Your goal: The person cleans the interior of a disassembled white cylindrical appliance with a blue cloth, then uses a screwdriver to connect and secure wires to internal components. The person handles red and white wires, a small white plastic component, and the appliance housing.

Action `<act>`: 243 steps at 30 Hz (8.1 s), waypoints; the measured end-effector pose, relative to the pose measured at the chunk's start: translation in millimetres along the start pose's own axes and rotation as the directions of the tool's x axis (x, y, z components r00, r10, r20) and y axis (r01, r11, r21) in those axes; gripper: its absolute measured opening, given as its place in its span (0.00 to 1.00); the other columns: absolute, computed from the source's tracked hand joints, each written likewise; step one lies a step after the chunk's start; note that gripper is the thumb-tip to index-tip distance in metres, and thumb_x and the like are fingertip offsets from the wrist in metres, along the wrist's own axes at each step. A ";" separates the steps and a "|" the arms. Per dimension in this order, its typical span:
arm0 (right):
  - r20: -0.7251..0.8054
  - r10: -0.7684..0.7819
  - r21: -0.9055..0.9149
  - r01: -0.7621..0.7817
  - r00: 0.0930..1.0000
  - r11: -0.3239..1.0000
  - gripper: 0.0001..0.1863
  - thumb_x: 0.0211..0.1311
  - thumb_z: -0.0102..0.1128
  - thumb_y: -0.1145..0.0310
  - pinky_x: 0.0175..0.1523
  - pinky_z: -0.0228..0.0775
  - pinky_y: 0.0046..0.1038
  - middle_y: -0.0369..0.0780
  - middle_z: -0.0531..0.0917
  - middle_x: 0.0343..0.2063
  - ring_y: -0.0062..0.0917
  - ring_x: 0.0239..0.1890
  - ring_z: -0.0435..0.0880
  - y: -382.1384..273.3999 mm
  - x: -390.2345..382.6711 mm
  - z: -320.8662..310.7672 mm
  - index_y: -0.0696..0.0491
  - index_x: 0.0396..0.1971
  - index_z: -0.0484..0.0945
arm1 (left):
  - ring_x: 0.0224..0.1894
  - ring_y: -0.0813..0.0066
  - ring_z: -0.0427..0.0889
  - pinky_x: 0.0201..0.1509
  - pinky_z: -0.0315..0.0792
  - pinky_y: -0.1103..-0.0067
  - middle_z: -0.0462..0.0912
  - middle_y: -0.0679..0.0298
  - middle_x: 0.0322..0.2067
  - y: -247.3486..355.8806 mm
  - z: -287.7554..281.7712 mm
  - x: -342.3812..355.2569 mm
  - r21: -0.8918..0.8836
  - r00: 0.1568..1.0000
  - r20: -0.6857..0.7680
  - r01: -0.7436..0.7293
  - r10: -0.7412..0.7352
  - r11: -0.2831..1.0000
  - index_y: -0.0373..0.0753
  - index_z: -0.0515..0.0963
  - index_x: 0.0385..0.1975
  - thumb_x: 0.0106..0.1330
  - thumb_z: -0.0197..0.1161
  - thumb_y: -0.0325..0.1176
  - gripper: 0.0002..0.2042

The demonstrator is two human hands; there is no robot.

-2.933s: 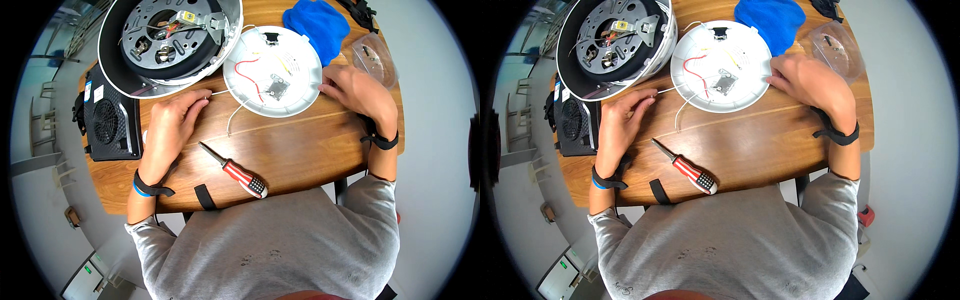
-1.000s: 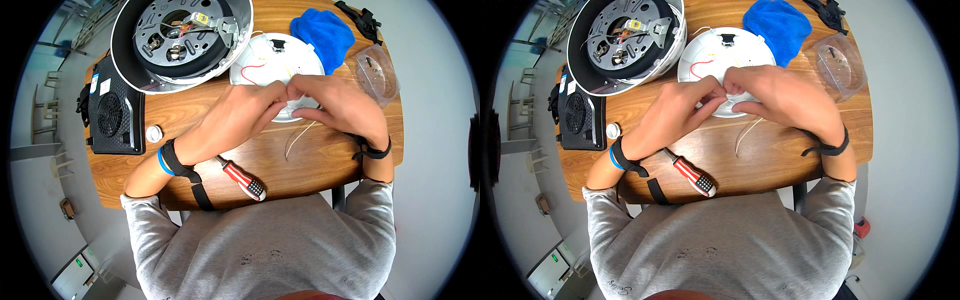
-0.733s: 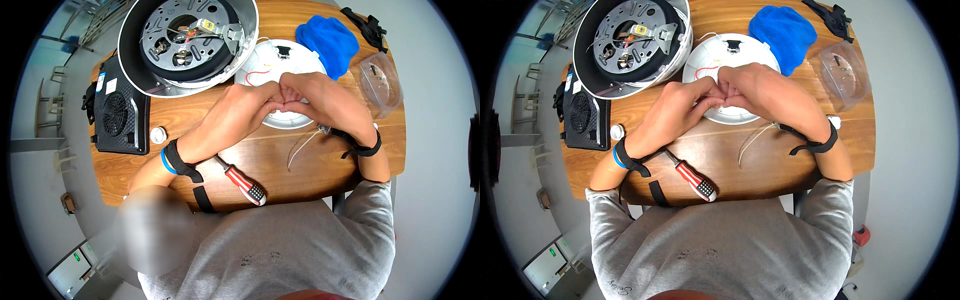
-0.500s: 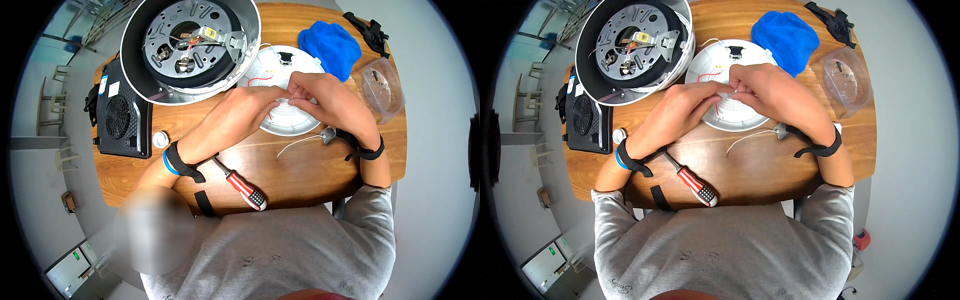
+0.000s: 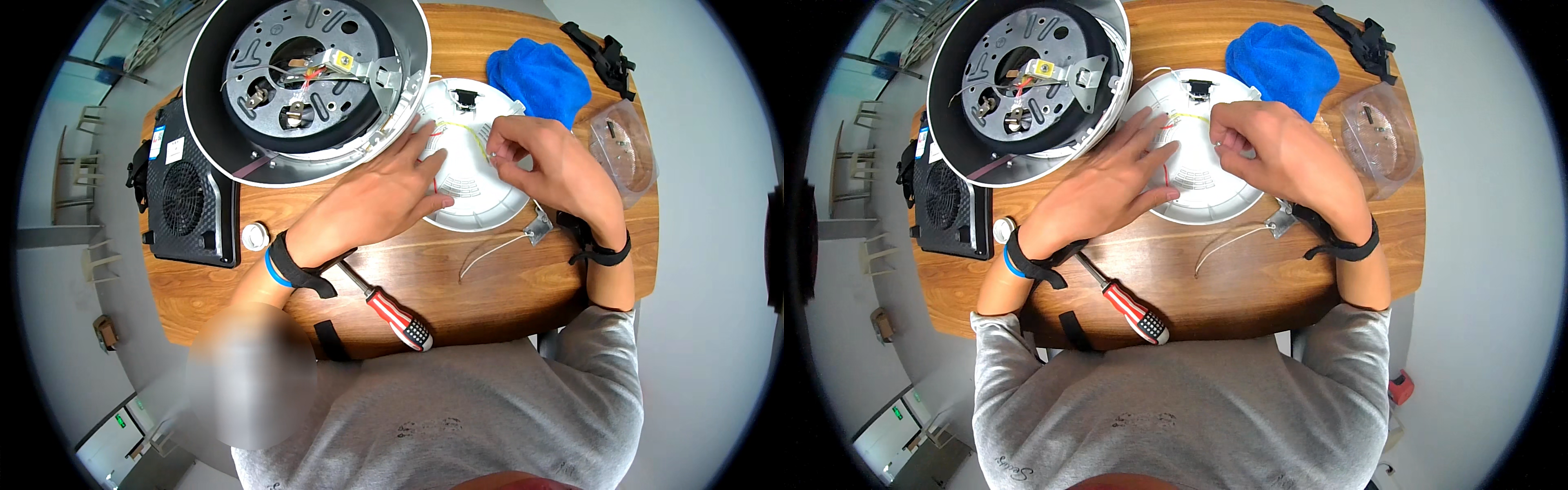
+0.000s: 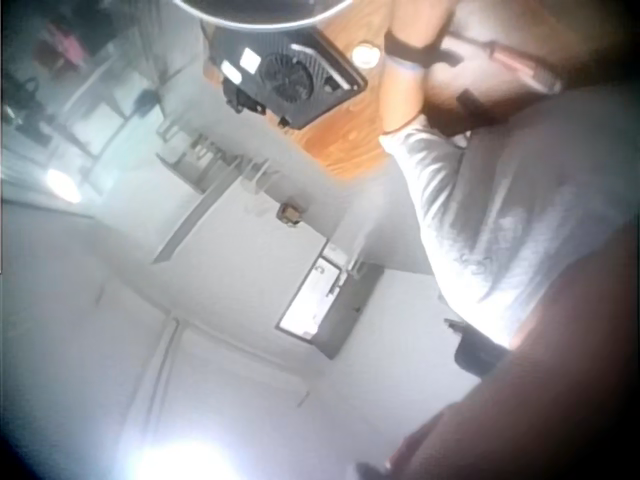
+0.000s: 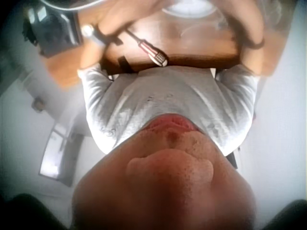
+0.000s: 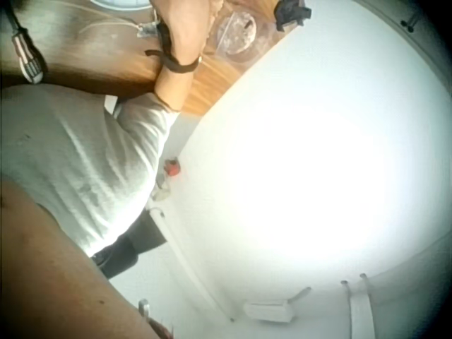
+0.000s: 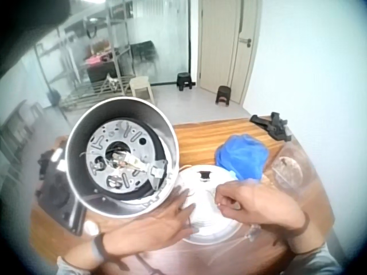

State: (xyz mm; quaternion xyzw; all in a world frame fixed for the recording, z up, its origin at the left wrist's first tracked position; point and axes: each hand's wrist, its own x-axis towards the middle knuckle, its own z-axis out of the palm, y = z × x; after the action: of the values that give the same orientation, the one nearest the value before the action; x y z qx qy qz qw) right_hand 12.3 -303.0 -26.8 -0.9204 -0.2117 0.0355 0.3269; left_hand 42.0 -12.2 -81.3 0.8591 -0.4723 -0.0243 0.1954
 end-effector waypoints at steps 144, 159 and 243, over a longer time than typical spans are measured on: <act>-0.020 -0.370 -0.042 0.369 0.929 0.929 0.13 0.72 0.73 0.69 0.49 0.84 0.45 0.44 0.87 0.42 0.45 0.48 0.90 -55.2 -12.9 44.7 0.54 0.52 0.84 | 0.37 0.49 0.92 0.43 0.83 0.64 0.92 0.53 0.37 32.1 -46.2 -42.9 -0.387 0.980 -0.177 0.016 -0.091 0.922 0.35 0.89 0.52 0.75 0.76 0.26 0.09; 0.076 -0.359 -0.153 0.367 0.930 0.918 0.16 0.69 0.77 0.59 0.45 0.81 0.45 0.42 0.85 0.36 0.44 0.42 0.88 -53.8 -12.2 35.7 0.53 0.45 0.82 | 0.39 0.47 0.92 0.45 0.84 0.62 0.91 0.52 0.38 25.1 -47.1 -45.1 -0.417 0.988 -0.146 -0.019 -0.047 0.909 0.34 0.88 0.48 0.76 0.74 0.26 0.06; 0.247 -0.198 -0.118 0.233 0.948 0.965 0.18 0.79 0.73 0.66 0.39 0.83 0.35 0.45 0.93 0.47 0.38 0.37 0.95 -42.3 -20.6 -36.0 0.54 0.61 0.82 | 0.41 0.65 0.97 0.47 0.88 0.74 0.96 0.55 0.41 36.4 -76.2 -45.3 -0.297 0.934 -0.337 0.015 -0.119 0.955 0.29 0.88 0.49 0.73 0.77 0.20 0.08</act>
State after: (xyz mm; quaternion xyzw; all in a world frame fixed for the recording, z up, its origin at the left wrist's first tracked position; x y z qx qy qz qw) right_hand -14.5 -303.1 26.0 -0.9024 -0.3502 0.0920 0.2337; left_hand 5.0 31.5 -4.4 0.8274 -0.3913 0.0536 0.3993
